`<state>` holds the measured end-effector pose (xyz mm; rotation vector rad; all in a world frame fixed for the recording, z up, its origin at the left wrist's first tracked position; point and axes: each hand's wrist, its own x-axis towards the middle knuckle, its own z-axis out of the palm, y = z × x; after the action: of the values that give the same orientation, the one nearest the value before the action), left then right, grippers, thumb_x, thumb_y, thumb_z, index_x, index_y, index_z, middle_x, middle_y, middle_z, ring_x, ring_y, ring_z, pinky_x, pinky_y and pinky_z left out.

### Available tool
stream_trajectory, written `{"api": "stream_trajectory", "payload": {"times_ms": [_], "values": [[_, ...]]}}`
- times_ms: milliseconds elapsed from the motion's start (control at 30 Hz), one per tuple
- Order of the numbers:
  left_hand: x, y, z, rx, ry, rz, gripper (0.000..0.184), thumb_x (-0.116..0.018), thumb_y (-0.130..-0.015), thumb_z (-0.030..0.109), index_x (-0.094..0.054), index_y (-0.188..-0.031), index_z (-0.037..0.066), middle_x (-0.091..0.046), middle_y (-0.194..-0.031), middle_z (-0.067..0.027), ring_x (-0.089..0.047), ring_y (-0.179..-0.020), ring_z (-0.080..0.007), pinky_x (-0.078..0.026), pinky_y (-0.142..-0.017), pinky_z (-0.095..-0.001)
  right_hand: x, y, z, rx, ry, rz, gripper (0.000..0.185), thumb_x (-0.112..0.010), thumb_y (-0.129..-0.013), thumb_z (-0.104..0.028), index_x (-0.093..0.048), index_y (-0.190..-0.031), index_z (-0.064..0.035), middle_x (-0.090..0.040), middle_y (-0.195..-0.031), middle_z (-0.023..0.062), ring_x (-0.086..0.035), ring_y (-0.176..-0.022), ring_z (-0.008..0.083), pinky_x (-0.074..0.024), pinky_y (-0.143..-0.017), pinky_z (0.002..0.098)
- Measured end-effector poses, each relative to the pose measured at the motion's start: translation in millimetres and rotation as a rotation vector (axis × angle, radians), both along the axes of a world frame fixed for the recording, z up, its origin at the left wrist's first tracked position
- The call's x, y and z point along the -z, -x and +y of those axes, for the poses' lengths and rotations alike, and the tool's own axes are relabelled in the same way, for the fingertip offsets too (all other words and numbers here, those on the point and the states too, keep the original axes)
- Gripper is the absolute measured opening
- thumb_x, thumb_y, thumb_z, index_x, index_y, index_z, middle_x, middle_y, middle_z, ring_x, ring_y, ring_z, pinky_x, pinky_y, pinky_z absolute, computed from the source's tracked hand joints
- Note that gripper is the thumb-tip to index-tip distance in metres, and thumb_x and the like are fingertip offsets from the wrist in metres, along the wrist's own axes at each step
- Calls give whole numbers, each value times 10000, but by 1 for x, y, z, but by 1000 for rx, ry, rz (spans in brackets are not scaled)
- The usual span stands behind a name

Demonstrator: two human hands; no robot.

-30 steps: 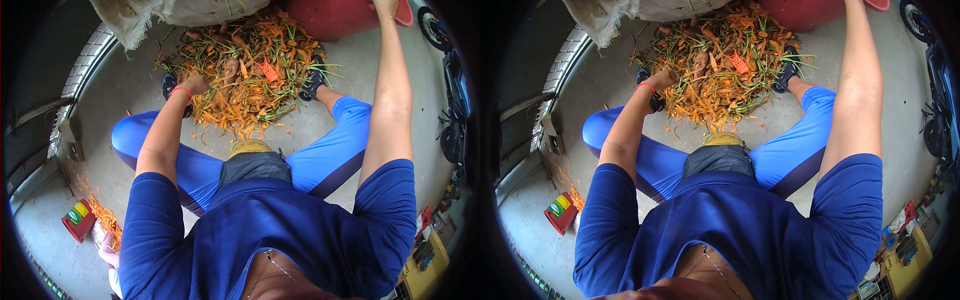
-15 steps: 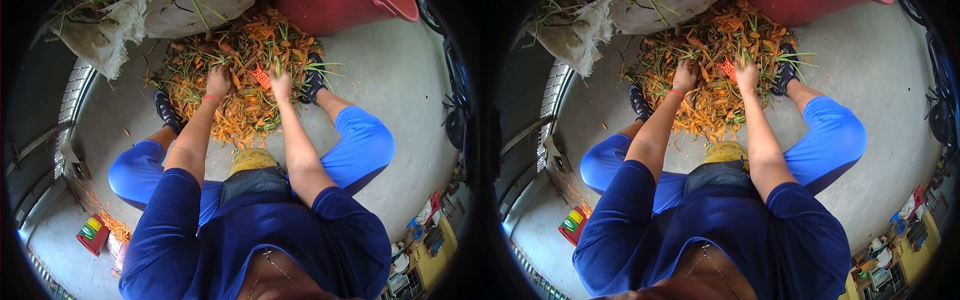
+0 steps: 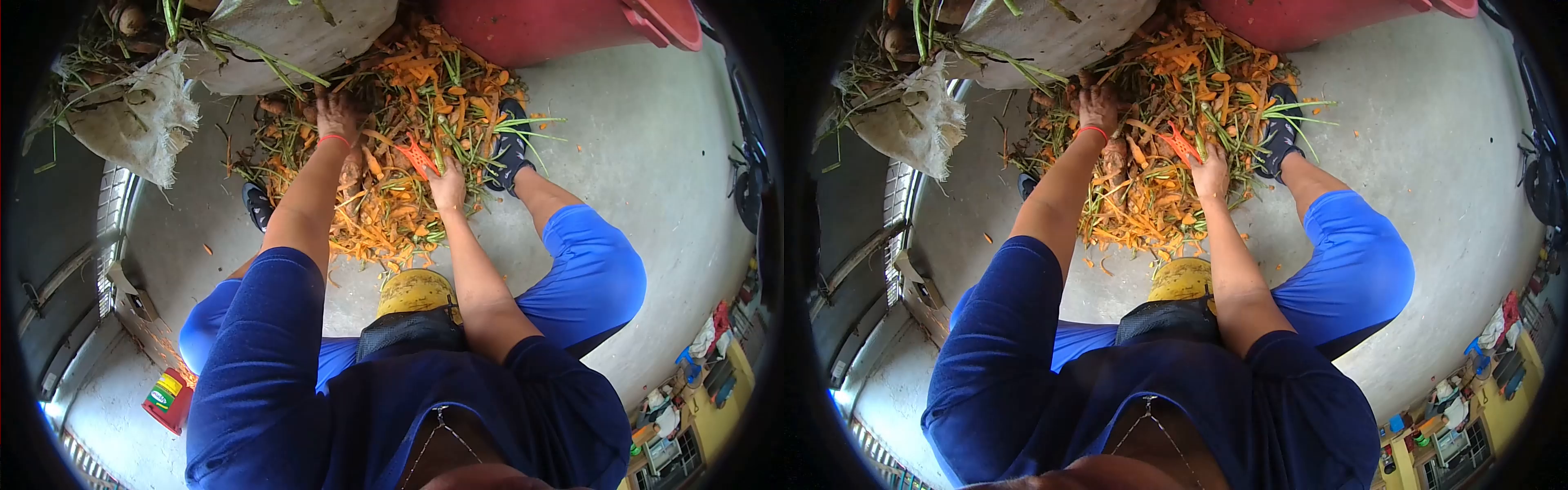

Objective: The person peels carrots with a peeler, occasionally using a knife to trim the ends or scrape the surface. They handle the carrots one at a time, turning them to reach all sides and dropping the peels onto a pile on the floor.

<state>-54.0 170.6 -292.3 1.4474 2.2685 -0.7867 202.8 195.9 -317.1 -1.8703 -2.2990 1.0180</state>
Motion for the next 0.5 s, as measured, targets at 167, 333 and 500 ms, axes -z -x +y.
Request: {"api": "stream_trajectory", "payload": {"times_ms": [167,333,500], "values": [[-26,11,-28,14,81,-130,639,-494,-836,183,-274,-1430,102,-372,-1419,-133,-364,-1305,-274,-197,-1065,-514,-1,-4,2,324,319,524,293,-685,-840,-278,-591,-1000,-52,-647,-824,73,-604,-701,160,-482,-649,325],[-29,13,-78,-426,-276,-459,623,-487,-886,242,-232,-1386,-29,-459,-1313,-246,-467,-1201,-344,-389,-1007,-375,-37,17,14,444,413,990,231,-624,-896,-231,-517,-1014,-64,-608,-784,24,-533,-527,65,-394,-447,205],[-87,24,-122,-845,-479,-927,531,-557,-899,348,-346,-1266,27,-495,-1274,-222,-572,-1043,-340,-418,-964,-440,-118,32,35,357,592,1216,382,-611,-896,-241,-428,-1179,-61,-590,-1035,115,-681,-682,215,-509,-433,256]]}}
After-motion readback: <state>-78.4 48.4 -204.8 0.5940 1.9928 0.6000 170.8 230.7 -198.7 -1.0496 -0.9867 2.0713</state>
